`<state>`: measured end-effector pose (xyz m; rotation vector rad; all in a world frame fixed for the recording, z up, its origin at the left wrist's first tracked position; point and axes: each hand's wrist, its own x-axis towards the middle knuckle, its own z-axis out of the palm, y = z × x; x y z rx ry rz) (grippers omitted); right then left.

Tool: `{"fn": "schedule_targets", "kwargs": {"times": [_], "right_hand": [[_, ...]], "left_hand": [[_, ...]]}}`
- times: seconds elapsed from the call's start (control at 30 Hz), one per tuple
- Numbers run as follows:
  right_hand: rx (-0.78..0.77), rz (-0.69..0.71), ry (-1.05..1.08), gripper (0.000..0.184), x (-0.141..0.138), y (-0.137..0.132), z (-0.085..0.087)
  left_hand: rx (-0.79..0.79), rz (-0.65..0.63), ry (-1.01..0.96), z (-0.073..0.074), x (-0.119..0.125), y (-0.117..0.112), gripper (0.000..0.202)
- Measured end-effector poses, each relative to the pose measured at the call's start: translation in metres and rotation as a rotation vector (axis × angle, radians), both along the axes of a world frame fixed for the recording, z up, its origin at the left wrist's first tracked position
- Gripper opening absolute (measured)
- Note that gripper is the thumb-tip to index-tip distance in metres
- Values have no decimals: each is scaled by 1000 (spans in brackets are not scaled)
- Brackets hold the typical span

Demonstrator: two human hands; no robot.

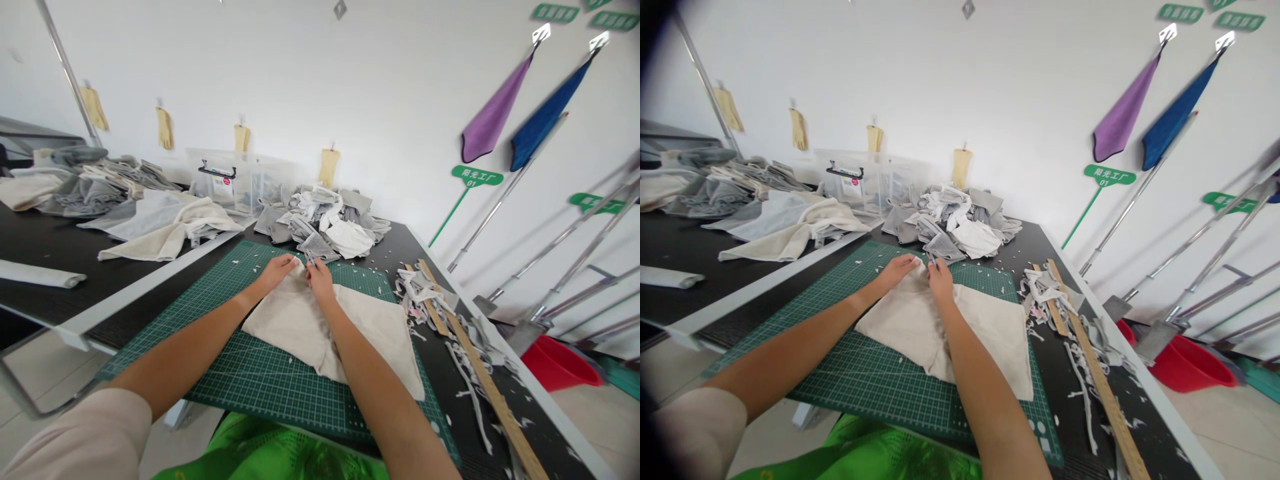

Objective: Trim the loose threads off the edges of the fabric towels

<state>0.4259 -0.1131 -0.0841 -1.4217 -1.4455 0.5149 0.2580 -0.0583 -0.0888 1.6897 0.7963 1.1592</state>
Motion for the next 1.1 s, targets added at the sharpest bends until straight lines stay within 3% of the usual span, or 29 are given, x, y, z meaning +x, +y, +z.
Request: {"fn": "schedule_targets", "kwargs": {"times": [0.17, 0.33, 0.53, 1.1], "right_hand": [[25, -33, -90, 32, -5, -7, 3], [-5, -70, -138, 50, -8, -15, 9], [-64, -136, -210, 59, -5, -17, 12], [-48, -45, -217, 53, -3, -17, 11]], "left_hand": [[86, -7, 55, 0, 0, 1, 47], [116, -39, 81, -2, -2, 4, 48], [128, -77, 103, -2, -1, 4, 43], [121, -44, 127, 7, 0, -2, 40]]}}
